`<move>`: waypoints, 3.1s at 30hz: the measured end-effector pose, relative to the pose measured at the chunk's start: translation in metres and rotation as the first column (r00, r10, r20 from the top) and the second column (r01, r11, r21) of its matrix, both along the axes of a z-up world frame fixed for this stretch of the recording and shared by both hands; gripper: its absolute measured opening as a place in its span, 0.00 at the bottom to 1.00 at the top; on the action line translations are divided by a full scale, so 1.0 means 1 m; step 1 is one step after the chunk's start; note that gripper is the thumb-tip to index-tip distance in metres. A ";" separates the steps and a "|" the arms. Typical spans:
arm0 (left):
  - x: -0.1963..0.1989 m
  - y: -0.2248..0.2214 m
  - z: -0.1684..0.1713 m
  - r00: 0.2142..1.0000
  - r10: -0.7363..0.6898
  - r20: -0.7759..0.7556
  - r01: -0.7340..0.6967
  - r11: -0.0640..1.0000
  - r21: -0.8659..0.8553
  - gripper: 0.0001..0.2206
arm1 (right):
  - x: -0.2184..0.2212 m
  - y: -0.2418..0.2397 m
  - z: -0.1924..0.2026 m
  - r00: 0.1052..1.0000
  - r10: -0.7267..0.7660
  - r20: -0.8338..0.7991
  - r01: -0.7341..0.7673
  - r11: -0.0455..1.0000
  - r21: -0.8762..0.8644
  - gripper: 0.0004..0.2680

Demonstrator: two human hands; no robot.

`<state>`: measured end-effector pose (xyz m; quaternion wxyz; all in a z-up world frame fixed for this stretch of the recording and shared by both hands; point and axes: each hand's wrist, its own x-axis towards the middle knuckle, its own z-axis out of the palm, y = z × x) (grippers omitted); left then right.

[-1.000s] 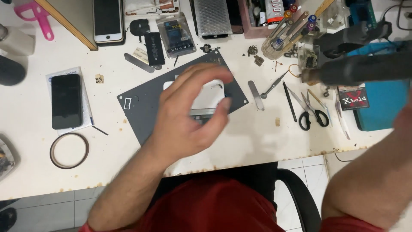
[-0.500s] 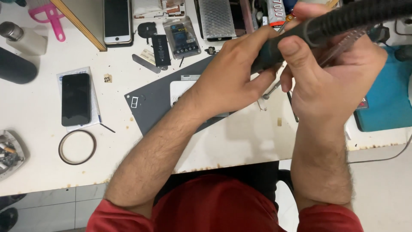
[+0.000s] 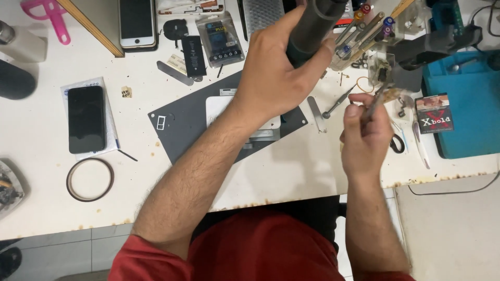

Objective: Removing the back glass of a smartphone using a pry tool and a heat gun.

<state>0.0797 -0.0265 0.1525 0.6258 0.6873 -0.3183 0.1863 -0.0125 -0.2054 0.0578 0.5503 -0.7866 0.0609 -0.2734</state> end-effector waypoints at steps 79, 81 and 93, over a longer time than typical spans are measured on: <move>0.029 -0.006 -0.004 0.973 -0.101 -0.208 0.086 0.993 -0.080 0.20 | -0.047 0.029 -0.084 0.968 0.223 0.118 -0.159 0.902 -0.401 0.07; 0.030 -0.010 -0.005 0.968 -0.134 -0.211 0.115 0.988 -0.101 0.19 | -0.046 0.029 -0.083 0.964 0.230 0.131 -0.160 0.901 -0.402 0.07; 0.030 -0.001 -0.006 0.976 -0.091 -0.197 0.077 0.994 -0.074 0.21 | -0.045 0.030 -0.085 0.965 0.223 0.137 -0.159 0.917 -0.366 0.06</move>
